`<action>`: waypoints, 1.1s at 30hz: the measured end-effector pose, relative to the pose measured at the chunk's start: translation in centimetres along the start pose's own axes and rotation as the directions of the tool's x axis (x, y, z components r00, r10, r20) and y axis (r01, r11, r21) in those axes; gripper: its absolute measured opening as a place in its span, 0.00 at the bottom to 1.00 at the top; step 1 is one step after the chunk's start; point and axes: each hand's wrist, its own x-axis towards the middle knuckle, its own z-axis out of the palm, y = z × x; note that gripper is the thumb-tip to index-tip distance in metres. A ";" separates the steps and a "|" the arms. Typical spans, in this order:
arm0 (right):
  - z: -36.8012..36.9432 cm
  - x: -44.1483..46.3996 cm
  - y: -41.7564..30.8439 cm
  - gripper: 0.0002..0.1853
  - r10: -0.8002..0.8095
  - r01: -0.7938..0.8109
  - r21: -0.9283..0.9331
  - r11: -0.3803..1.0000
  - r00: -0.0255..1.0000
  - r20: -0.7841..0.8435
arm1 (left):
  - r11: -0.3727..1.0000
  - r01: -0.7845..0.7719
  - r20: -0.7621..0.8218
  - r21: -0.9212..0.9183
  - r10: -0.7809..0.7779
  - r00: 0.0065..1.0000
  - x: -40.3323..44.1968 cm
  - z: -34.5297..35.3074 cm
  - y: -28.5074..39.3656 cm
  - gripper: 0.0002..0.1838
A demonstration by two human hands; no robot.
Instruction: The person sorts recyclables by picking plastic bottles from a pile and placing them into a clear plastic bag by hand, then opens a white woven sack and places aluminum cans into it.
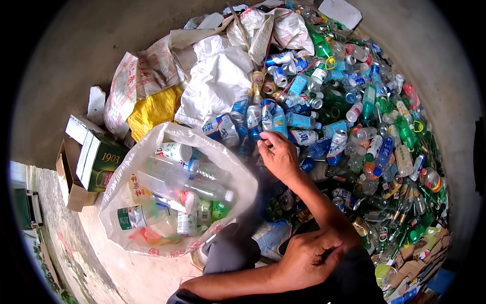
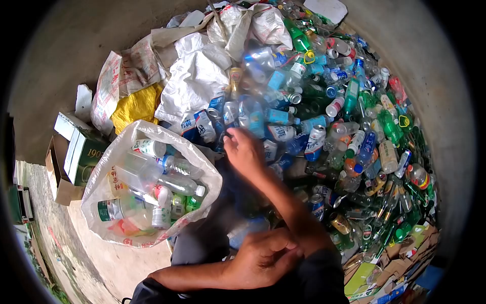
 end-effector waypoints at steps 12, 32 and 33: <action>3.8 -0.3 16.2 0.37 0.460 -0.401 -0.498 0.769 0.888 -0.005 | 0.869 0.226 0.025 -0.440 -0.239 0.971 1.4 0.0 -0.3 0.07; 2.8 -1.9 17.5 0.42 0.489 -0.456 -0.336 0.824 0.872 0.015 | 0.660 0.431 0.165 -0.615 -0.427 0.889 1.7 -0.7 -0.8 0.07; 2.1 -2.7 17.3 0.42 0.457 -0.416 -0.348 0.840 0.888 0.042 | 0.662 0.426 0.164 -0.617 -0.421 0.892 1.5 -0.5 -1.0 0.07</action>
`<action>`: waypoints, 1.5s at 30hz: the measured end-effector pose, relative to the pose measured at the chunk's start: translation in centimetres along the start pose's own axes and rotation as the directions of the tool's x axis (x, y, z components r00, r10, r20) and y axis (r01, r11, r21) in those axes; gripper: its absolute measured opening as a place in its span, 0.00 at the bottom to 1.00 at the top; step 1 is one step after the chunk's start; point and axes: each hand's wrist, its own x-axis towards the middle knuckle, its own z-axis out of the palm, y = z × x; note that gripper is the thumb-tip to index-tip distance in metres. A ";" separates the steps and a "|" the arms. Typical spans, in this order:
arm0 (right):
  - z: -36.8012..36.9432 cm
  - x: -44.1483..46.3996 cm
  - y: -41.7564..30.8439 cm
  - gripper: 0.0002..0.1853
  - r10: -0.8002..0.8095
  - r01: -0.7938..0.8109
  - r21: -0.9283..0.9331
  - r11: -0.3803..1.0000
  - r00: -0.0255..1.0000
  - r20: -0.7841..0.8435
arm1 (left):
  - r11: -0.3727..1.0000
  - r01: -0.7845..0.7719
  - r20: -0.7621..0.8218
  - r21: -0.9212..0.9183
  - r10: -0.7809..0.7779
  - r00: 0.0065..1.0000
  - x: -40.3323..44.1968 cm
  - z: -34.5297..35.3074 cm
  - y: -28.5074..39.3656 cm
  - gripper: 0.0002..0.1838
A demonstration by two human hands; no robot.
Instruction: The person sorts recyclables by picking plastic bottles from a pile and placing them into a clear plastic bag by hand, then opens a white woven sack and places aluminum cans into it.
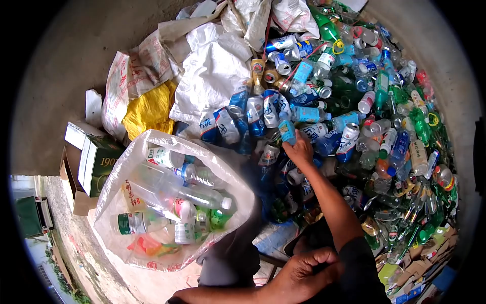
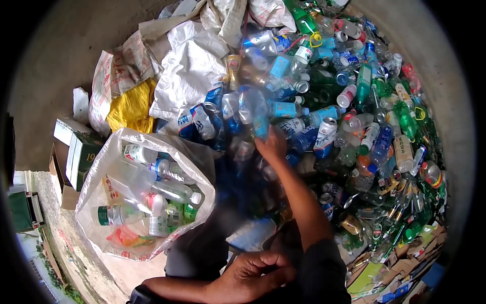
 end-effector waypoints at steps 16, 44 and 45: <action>-13.6 -5.8 -2.8 0.22 0.101 -0.248 0.517 0.819 0.950 0.296 | 0.911 -0.170 -0.014 0.375 0.188 0.982 0.3 1.4 -2.1 0.07; -11.4 -12.4 -17.6 0.12 -0.652 0.647 0.458 0.610 0.738 -0.173 | 0.576 -0.481 0.115 0.661 0.555 0.824 -0.4 1.9 -1.1 0.04; -11.2 -11.9 -16.4 0.11 -0.588 0.584 0.507 0.635 0.790 -0.174 | 0.589 -0.469 0.116 0.658 0.537 0.836 -0.6 1.9 -1.1 0.03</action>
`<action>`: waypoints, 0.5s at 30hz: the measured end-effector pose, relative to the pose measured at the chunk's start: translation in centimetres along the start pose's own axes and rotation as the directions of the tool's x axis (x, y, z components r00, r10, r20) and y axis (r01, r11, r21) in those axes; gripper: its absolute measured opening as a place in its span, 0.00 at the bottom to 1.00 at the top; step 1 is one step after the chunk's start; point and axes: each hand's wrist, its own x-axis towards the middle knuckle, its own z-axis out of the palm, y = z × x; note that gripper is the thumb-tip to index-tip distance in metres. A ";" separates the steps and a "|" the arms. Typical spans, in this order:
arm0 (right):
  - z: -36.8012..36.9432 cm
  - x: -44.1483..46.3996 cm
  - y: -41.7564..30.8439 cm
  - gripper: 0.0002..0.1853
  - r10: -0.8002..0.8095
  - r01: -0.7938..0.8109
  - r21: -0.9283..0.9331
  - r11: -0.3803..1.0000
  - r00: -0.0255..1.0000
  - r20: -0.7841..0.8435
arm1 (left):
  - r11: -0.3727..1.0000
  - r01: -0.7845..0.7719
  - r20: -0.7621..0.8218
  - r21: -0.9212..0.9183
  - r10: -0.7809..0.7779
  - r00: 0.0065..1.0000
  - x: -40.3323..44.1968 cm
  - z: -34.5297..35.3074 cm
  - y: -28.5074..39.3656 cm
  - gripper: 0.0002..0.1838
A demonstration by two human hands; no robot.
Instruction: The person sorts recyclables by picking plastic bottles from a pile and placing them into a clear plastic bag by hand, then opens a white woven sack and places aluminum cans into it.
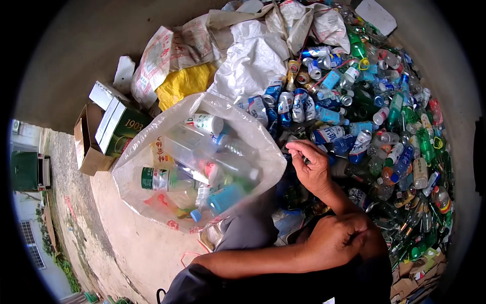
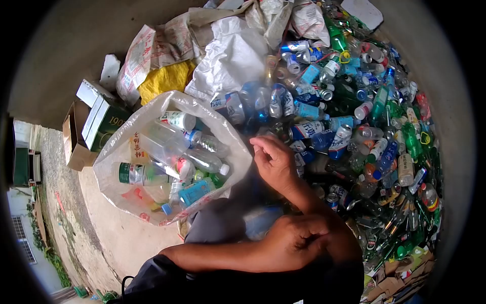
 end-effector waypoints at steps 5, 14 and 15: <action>-2.7 -2.4 7.1 0.11 0.235 -0.237 -0.255 0.937 0.971 -0.037 | 0.984 0.117 0.085 -0.133 -0.106 0.991 -0.3 0.6 -0.8 0.02; -5.0 -4.8 19.0 0.22 0.524 -0.226 -0.766 0.602 0.835 0.166 | 0.924 0.312 0.169 -0.220 -0.279 0.945 0.6 -0.7 -0.3 0.02; -5.1 -4.3 19.8 0.23 0.520 -0.208 -0.779 0.591 0.837 0.171 | 0.915 0.317 0.194 -0.250 -0.274 0.942 0.9 -0.9 -0.5 0.02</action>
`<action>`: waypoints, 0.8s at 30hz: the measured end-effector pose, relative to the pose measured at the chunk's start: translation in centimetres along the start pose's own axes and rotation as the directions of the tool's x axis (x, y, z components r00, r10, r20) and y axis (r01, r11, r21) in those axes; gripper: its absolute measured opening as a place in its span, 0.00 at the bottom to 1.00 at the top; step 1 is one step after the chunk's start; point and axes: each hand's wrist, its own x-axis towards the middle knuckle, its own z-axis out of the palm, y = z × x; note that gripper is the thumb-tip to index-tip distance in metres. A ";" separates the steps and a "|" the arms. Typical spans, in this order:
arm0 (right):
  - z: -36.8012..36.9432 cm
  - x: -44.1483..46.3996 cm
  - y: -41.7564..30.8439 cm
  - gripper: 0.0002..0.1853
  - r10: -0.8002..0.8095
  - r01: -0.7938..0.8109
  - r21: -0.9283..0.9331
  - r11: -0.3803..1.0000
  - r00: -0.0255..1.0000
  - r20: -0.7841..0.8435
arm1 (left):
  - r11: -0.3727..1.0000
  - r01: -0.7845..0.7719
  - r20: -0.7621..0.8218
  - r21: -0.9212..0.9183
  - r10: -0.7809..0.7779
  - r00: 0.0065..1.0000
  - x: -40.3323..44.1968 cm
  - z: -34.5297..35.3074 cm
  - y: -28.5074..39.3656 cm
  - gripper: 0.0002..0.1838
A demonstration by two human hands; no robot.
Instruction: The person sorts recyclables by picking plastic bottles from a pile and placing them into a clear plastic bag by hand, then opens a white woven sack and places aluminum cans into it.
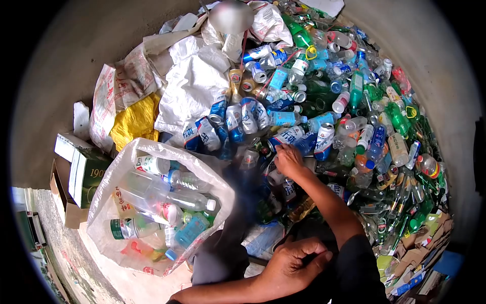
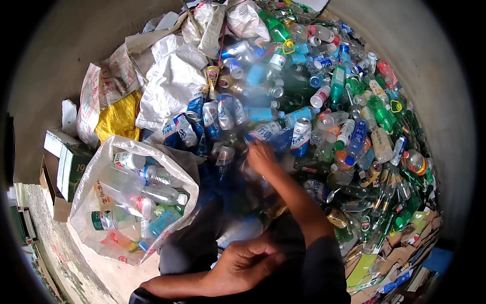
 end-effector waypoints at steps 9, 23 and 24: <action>3.8 4.7 2.2 0.34 -0.077 0.111 -0.271 0.956 0.988 0.132 | 0.936 0.250 0.041 -0.247 -0.247 0.968 0.3 0.2 -0.4 0.05; 4.7 4.6 2.8 0.32 -0.115 0.131 -0.442 0.887 0.991 0.062 | 0.900 0.370 0.095 -0.229 -0.358 0.929 0.8 -0.4 0.4 0.05; 4.9 4.4 2.9 0.27 -0.132 0.128 -0.459 0.879 0.991 0.024 | 0.904 0.360 0.089 -0.229 -0.349 0.933 0.8 -0.4 0.4 0.05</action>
